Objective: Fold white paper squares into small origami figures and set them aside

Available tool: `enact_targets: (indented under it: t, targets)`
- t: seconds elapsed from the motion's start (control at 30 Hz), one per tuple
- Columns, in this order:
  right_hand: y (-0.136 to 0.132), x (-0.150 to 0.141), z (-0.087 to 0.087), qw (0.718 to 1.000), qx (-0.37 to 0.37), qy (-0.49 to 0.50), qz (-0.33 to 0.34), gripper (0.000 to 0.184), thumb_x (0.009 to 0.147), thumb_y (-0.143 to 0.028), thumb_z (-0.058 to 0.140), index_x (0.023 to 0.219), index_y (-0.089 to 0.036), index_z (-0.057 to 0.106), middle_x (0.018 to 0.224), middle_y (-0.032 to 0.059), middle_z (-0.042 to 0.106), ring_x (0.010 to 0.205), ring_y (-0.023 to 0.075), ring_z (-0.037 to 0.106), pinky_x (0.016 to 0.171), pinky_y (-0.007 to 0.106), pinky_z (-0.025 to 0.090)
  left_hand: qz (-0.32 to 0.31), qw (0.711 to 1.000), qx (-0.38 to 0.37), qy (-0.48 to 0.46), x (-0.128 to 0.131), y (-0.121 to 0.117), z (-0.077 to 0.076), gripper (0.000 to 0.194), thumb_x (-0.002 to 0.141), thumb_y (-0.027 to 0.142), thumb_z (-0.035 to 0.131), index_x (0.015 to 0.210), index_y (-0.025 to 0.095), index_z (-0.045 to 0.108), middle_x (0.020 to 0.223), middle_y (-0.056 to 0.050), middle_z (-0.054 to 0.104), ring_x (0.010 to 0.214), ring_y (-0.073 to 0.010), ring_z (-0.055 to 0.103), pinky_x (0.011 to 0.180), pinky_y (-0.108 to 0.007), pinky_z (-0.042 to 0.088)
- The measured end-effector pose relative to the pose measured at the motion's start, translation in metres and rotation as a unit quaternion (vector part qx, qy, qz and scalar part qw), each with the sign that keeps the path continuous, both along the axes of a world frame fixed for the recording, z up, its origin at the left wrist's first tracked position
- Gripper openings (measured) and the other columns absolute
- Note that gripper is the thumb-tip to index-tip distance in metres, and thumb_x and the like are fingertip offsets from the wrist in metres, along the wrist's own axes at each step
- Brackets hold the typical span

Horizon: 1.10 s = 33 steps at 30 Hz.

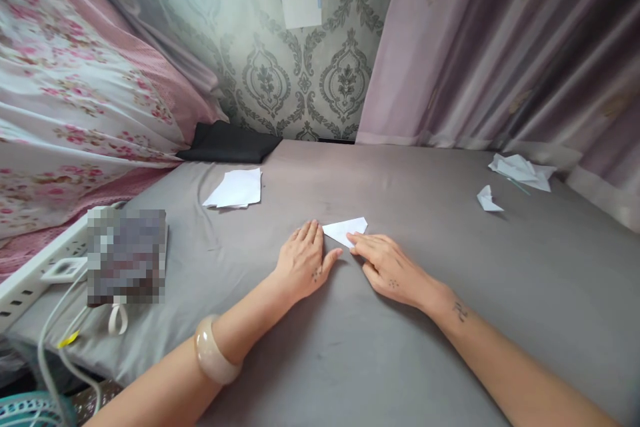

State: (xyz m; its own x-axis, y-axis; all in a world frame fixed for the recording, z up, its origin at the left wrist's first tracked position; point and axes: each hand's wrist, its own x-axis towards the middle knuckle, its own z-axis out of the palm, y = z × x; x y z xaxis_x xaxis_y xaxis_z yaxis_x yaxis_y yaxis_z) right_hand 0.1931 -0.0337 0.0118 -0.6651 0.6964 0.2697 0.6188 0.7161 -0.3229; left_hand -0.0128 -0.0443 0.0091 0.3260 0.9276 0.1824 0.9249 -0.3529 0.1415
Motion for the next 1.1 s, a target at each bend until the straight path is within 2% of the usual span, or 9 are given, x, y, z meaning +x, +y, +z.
enact_targets:
  t: [0.1,0.17,0.27,0.37,0.47,0.5,0.67,0.83,1.1]
  targets:
    - [-0.008,-0.009,0.006,0.999,0.001,-0.026,-0.031,0.032,0.079,-0.004,0.041,0.101,-0.013,0.062,0.132,0.0150,0.056,0.124,0.0224,0.050,0.103,0.040,0.038,-0.010,0.999,-0.020,-0.041,-0.004,0.018,0.001,0.034,0.094,0.037,0.035,0.105,0.013,0.058,0.112,-0.016,0.062,0.106,-0.0281,0.057,0.090,-0.040,0.046]
    - [-0.014,-0.015,0.010,0.998,0.002,-0.041,-0.052,0.029,0.082,-0.008,0.041,0.101,-0.012,0.062,0.130,0.0157,0.057,0.121,0.0224,0.052,0.102,0.039,0.037,0.008,0.996,-0.010,-0.085,-0.002,0.032,-0.002,0.023,0.091,0.029,0.043,0.102,0.014,0.057,0.104,-0.015,0.061,0.101,-0.0276,0.056,0.088,-0.041,0.046]
    - [-0.024,-0.026,0.014,0.994,0.005,-0.066,-0.085,0.026,0.084,-0.013,0.043,0.100,-0.011,0.063,0.124,0.0168,0.060,0.113,0.0238,0.057,0.098,0.037,0.037,0.012,0.984,-0.031,-0.178,0.003,0.051,-0.009,0.035,0.083,0.024,0.057,0.115,0.012,0.052,0.100,-0.012,0.061,0.098,-0.0244,0.057,0.089,-0.039,0.045]
    - [-0.027,-0.035,0.015,0.989,0.018,-0.090,-0.120,0.022,0.086,-0.018,0.045,0.093,-0.011,0.064,0.116,0.0176,0.063,0.104,0.0251,0.060,0.093,0.037,0.038,-0.023,0.970,-0.078,-0.228,0.005,0.066,-0.012,0.031,0.078,0.017,0.060,0.109,0.016,0.057,0.095,-0.007,0.060,0.089,-0.0197,0.058,0.083,-0.034,0.048]
    - [-0.015,-0.038,0.013,0.985,0.014,-0.084,-0.148,0.024,0.091,-0.018,0.041,0.083,-0.016,0.063,0.090,0.0093,0.068,0.085,0.0207,0.062,0.082,0.035,0.038,-0.035,0.963,-0.105,-0.246,0.005,0.074,-0.011,0.029,0.076,0.015,0.059,0.105,0.017,0.062,0.097,-0.007,0.059,0.084,-0.0177,0.058,0.080,-0.032,0.048]
    - [-0.008,-0.037,0.011,0.984,0.008,-0.069,-0.161,0.022,0.092,-0.020,0.044,0.082,-0.018,0.063,0.087,0.0073,0.068,0.085,0.0201,0.061,0.080,0.034,0.038,-0.036,0.962,-0.108,-0.248,0.004,0.076,-0.010,0.029,0.076,0.015,0.059,0.104,0.017,0.063,0.098,-0.007,0.059,0.084,-0.0176,0.058,0.080,-0.032,0.048]
    - [0.024,-0.024,-0.001,0.977,-0.047,0.014,-0.205,0.007,0.085,-0.027,0.059,0.086,-0.021,0.063,0.092,0.0035,0.064,0.088,0.0183,0.057,0.079,0.032,0.040,-0.062,0.971,-0.097,-0.209,0.001,0.077,-0.009,0.021,0.077,0.021,0.061,0.097,0.019,0.068,0.094,-0.007,0.059,0.094,-0.0221,0.054,0.089,-0.037,0.043]
    - [0.028,-0.011,-0.010,0.968,-0.050,0.043,-0.243,0.035,0.080,-0.037,0.062,0.112,-0.022,0.061,0.114,0.0068,0.059,0.105,0.0240,0.049,0.092,0.039,0.039,-0.092,0.965,-0.103,-0.223,-0.005,0.075,-0.013,0.024,0.079,0.032,0.064,0.100,0.021,0.067,0.096,-0.007,0.057,0.095,-0.0229,0.051,0.087,-0.037,0.042]
    - [0.026,-0.009,-0.012,0.972,-0.044,0.031,-0.229,0.040,0.083,-0.041,0.056,0.121,-0.026,0.058,0.118,0.0077,0.055,0.108,0.0260,0.047,0.095,0.044,0.040,-0.104,0.963,-0.094,-0.230,-0.005,0.073,-0.013,0.020,0.078,0.026,0.063,0.098,0.021,0.060,0.097,-0.006,0.055,0.094,-0.0222,0.049,0.086,-0.037,0.040]
